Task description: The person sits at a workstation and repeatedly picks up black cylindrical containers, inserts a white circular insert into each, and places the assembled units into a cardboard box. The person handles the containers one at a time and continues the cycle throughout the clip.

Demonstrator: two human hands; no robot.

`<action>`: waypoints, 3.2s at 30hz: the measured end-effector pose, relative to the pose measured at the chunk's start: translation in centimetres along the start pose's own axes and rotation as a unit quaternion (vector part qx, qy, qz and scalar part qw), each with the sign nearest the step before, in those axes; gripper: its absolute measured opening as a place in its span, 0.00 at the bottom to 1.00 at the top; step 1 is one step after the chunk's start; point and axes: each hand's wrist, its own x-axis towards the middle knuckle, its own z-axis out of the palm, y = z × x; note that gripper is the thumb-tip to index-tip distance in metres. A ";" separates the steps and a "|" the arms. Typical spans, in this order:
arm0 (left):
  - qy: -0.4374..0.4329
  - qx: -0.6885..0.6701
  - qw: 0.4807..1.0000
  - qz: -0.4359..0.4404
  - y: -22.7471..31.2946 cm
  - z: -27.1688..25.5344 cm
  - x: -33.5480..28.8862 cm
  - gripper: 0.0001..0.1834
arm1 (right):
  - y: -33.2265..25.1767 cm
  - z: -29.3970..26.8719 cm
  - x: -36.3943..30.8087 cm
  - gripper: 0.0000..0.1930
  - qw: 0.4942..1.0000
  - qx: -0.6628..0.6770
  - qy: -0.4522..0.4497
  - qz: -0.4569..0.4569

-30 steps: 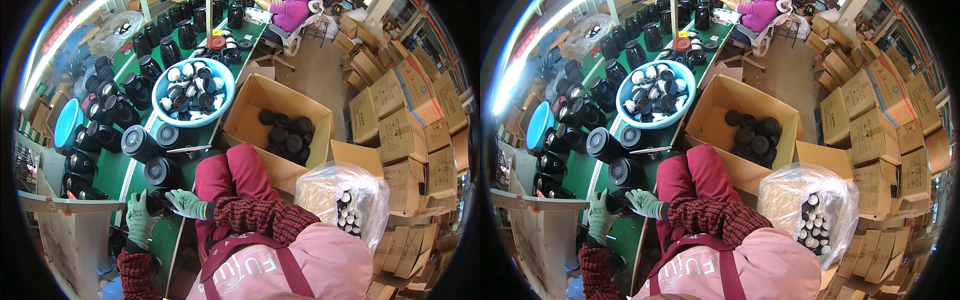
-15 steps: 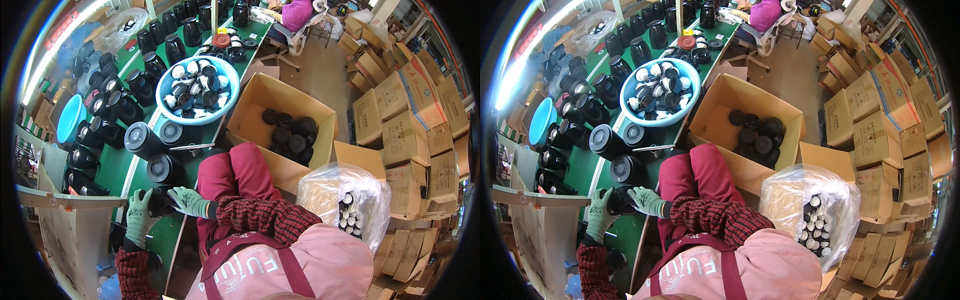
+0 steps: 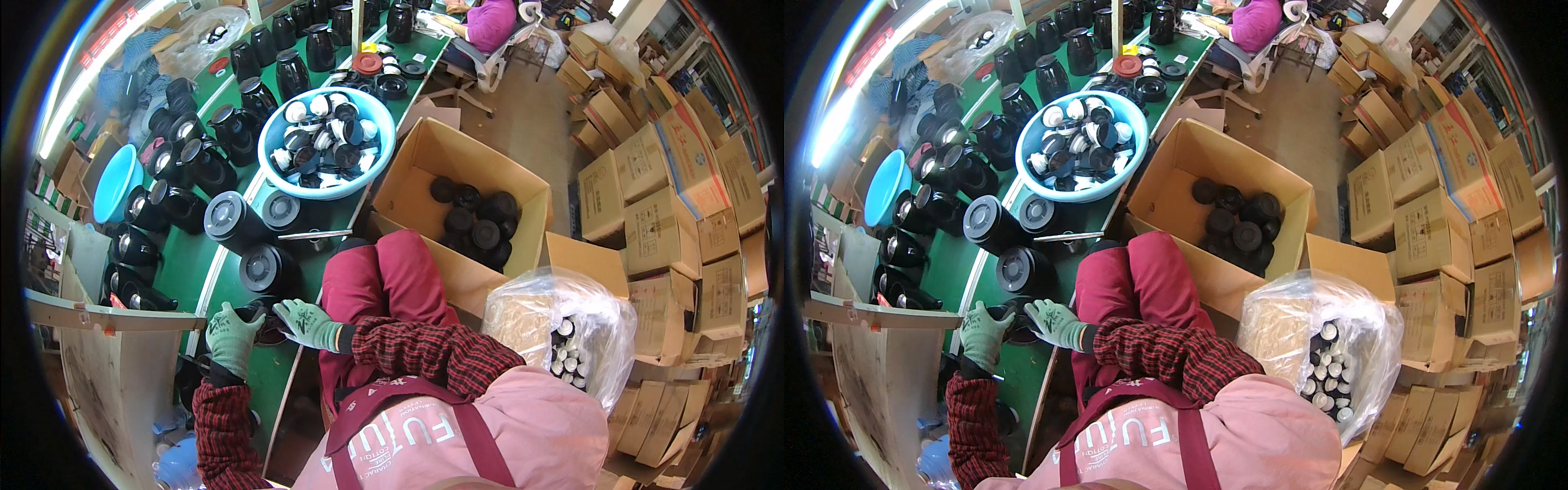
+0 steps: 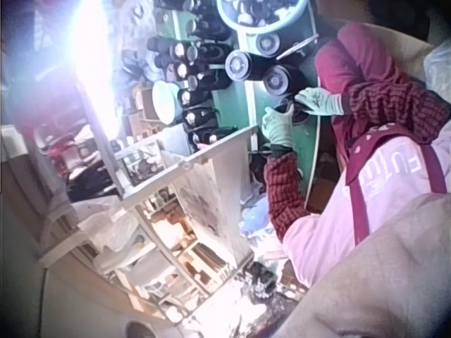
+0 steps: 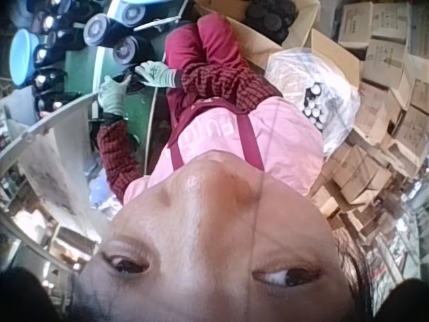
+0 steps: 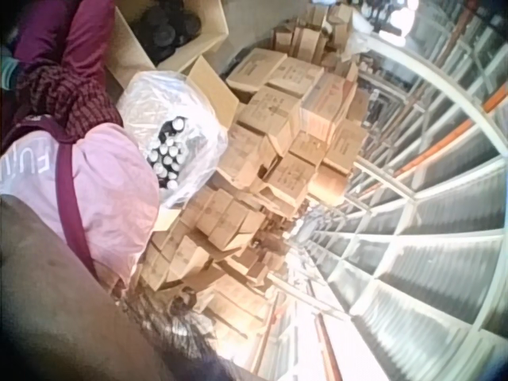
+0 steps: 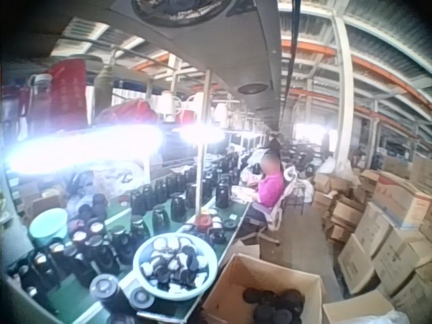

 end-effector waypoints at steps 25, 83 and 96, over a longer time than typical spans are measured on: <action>-0.039 0.013 0.993 0.110 -2.2 0.3 -0.1 0.55 | 0.2 0.2 0.2 0.30 1.000 0.017 -0.009 -0.006; 0.362 -0.137 0.910 0.150 0.5 7.9 -1.4 0.20 | -1.7 -1.7 -0.6 0.47 0.978 0.070 -0.160 0.117; 0.298 -0.099 0.949 0.009 2.2 8.0 -2.1 0.29 | -2.4 2.9 -2.8 0.46 0.984 0.059 -0.100 0.138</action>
